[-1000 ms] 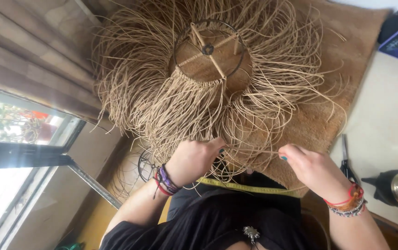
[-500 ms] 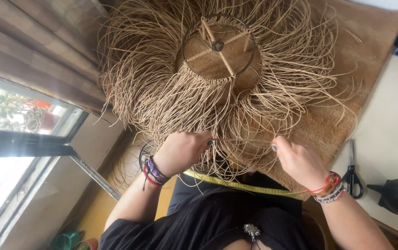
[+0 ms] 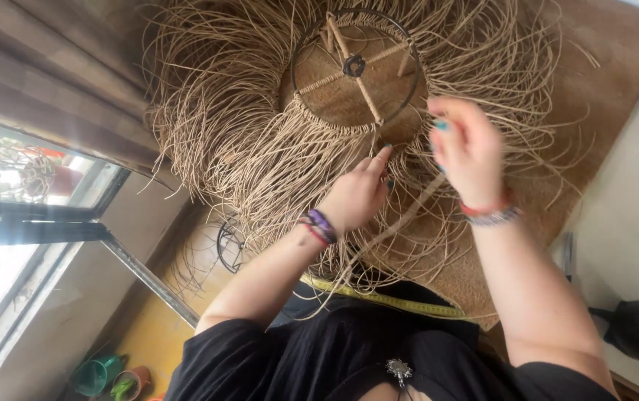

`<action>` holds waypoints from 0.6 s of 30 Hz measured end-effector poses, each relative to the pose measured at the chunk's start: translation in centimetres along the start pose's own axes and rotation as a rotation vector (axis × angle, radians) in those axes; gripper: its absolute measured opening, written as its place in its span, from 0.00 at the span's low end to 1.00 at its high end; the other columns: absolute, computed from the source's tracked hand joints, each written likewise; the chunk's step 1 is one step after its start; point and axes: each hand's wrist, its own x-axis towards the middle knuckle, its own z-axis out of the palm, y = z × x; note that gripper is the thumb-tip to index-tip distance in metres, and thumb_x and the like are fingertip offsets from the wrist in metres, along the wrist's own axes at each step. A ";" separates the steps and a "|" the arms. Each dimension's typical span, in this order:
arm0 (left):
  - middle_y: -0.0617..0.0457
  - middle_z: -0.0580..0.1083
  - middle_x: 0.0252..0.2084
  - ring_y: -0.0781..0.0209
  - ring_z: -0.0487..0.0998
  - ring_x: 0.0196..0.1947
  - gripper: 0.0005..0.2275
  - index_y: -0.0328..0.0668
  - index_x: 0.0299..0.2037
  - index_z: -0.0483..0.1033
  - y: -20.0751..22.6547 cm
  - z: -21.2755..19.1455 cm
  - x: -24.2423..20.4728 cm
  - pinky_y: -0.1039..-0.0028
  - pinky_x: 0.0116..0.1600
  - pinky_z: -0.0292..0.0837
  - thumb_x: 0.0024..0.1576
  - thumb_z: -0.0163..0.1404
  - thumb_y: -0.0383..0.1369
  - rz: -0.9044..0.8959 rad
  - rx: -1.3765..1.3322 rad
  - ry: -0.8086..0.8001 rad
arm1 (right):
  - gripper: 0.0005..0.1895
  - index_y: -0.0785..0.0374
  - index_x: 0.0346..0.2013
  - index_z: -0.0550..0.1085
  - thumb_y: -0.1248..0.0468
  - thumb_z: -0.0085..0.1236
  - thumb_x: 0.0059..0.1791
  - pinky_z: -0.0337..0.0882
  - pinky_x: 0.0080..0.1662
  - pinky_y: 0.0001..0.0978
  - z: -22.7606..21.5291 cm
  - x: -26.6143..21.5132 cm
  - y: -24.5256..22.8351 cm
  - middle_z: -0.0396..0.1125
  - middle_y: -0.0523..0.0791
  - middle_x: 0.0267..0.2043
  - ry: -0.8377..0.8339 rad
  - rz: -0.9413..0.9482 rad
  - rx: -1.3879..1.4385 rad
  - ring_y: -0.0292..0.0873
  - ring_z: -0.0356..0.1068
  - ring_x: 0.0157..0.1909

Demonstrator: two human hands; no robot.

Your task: Assembling a wicker furniture piece by weaving strands around a frame, measuring with a tape, and trimming with scissors.

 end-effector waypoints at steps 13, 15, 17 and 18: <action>0.45 0.71 0.47 0.44 0.83 0.29 0.41 0.25 0.74 0.42 0.1 4.1 1.2 0.58 0.31 0.81 0.56 0.47 0.44 -0.269 0.284 0.092 | 0.09 0.51 0.43 0.75 0.63 0.49 0.51 0.76 0.28 0.41 4.6 5.9 4.2 0.73 0.41 0.30 -0.606 -0.259 -1.127 0.48 0.76 0.26; 0.48 0.72 0.45 0.45 0.82 0.25 0.42 0.27 0.73 0.45 -0.3 5.3 1.6 0.56 0.27 0.80 0.54 0.48 0.47 -0.286 0.321 0.152 | 0.10 0.57 0.43 0.76 0.64 0.48 0.50 0.78 0.32 0.49 4.3 6.9 3.0 0.75 0.46 0.31 -0.731 -0.153 -1.035 0.53 0.78 0.29; 0.50 0.72 0.40 0.45 0.82 0.24 0.33 0.31 0.65 0.53 -1.4 5.8 2.1 0.57 0.27 0.79 0.56 0.46 0.47 -0.282 0.298 0.196 | 0.11 0.59 0.44 0.76 0.66 0.47 0.50 0.77 0.33 0.54 4.3 6.9 3.4 0.75 0.49 0.32 -0.745 -0.133 -0.974 0.58 0.77 0.31; 0.52 0.72 0.35 0.44 0.81 0.23 0.25 0.35 0.58 0.61 -1.9 5.9 2.3 0.58 0.27 0.79 0.58 0.43 0.47 -0.270 0.280 0.243 | 0.13 0.61 0.45 0.76 0.67 0.46 0.50 0.76 0.34 0.58 4.3 7.0 3.5 0.76 0.52 0.33 -0.750 -0.116 -0.917 0.62 0.77 0.33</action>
